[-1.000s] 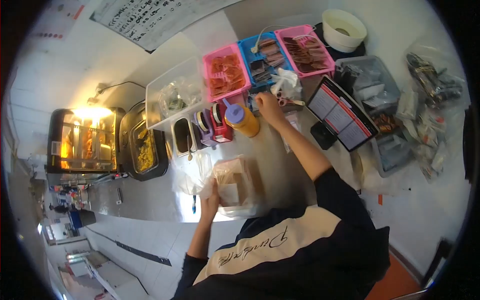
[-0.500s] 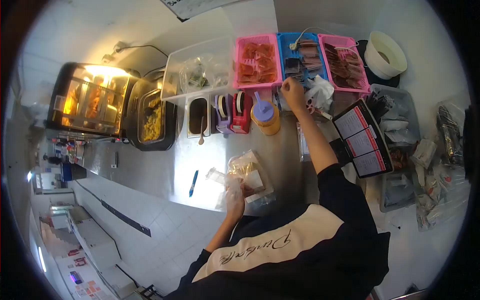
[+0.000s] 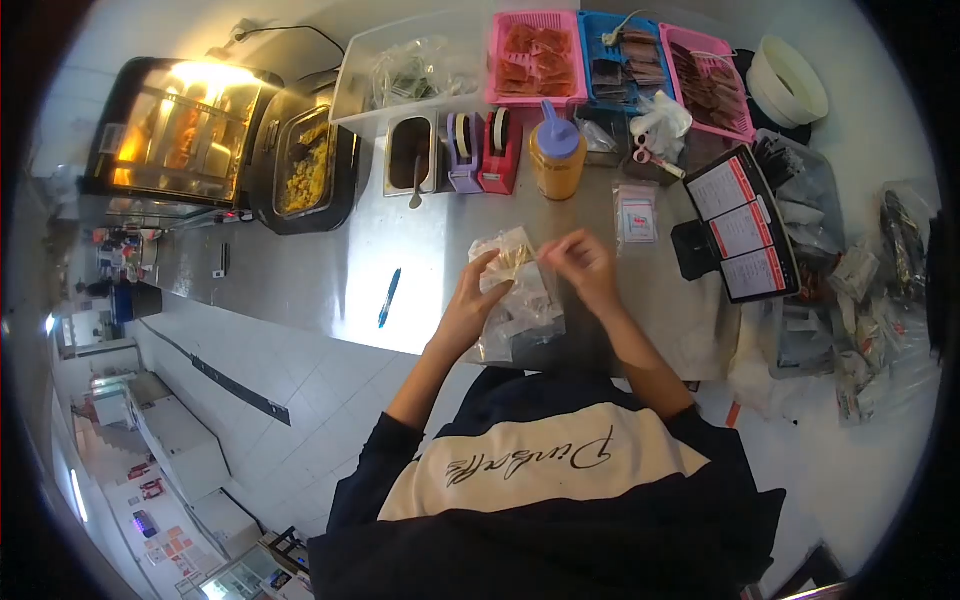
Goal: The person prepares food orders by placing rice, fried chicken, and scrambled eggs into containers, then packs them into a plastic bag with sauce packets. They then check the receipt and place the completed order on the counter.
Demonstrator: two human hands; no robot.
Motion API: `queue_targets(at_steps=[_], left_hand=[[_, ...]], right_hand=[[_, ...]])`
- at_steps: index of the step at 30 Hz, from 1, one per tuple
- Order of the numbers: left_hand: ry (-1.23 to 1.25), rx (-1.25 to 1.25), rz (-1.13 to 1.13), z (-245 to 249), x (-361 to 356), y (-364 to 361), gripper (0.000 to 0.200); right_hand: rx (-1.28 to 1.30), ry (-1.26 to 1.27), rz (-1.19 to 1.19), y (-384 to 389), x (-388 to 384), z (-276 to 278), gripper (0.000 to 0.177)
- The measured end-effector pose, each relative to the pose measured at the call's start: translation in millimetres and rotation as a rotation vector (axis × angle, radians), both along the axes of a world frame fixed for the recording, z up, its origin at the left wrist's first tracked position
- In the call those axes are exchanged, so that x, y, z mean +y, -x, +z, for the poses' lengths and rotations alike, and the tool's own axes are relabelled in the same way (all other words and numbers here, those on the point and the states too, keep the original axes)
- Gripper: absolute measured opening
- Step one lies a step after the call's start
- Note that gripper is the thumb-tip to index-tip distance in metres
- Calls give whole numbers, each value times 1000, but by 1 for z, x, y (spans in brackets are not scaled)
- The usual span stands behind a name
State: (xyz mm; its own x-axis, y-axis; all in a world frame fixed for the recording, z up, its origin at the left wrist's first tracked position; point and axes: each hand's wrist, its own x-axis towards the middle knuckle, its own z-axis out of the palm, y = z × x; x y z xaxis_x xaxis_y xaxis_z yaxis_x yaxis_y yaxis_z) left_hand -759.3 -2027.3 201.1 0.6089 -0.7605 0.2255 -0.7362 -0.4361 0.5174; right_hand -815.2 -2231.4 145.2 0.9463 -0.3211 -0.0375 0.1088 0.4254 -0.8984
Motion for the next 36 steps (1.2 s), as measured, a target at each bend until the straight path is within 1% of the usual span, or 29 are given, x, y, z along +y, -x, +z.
queue_targets(at_steps=[1, 2, 3, 5, 6, 8, 9, 11, 13, 14, 16, 17, 20, 23, 24, 26, 29, 32, 36], left_hand=[[-24, 77, -50, -1, 3, -3, 32], [-45, 152, -102, -4, 6, -7, 31], [-66, 224, -154, -6, 8, -11, 30], [-84, 254, -119, -11, 11, -16, 30], [-96, 271, -100, -13, 12, -18, 30], [1, 313, -72, -22, 12, -23, 26], [51, 336, -58, -25, 11, -26, 24], [19, 605, 73, -27, 9, -32, 19], [-21, 875, 210, -24, 7, -38, 23], [-8, 917, 223, -25, 6, -41, 23], [16, 1001, 244, -28, 5, -48, 23], [76, 1028, 210, -30, 4, -50, 26], [-6, 1075, 238, -30, 4, -50, 25], [381, 1119, 335, -38, 1, -20, 26], [511, 1145, 309, -35, -3, -9, 30], [361, 703, 305, -25, -7, 12, 25], [243, 292, 185, -32, -9, 22, 20], [206, 189, 167, -33, -12, 21, 16], [159, 145, 93, -25, -14, 15, 13]], right_hand=[[21, 16, 111, 6, 15, -22, 11], [40, 35, 221, 6, 24, -23, 11], [91, 145, 241, 8, 23, -23, 11], [195, 361, 282, 7, 19, -14, 11], [168, 480, 275, 5, 18, -7, 11], [112, 718, 258, -2, 16, 6, 11], [73, 797, 270, -2, 18, 10, 12], [-5, 952, 293, -3, 25, 15, 13], [-151, 984, 223, 2, 43, 20, 11], [-223, 999, 186, 4, 50, 22, 10], [-292, 1221, 229, 4, 56, 10, 8], [-326, 1334, 248, 3, 56, 7, 8], [-395, 1354, 199, 7, 48, 5, 13], [-278, 1094, 100, 16, 39, 11, 15], [-230, 1025, 111, 17, 36, 10, 14], [-126, 880, 131, 22, 32, 6, 12], [-92, 779, 158, 22, 28, 5, 10], [-173, 810, 139, 17, 24, 0, 10], [20, 548, 130, 18, 25, -5, 11]])
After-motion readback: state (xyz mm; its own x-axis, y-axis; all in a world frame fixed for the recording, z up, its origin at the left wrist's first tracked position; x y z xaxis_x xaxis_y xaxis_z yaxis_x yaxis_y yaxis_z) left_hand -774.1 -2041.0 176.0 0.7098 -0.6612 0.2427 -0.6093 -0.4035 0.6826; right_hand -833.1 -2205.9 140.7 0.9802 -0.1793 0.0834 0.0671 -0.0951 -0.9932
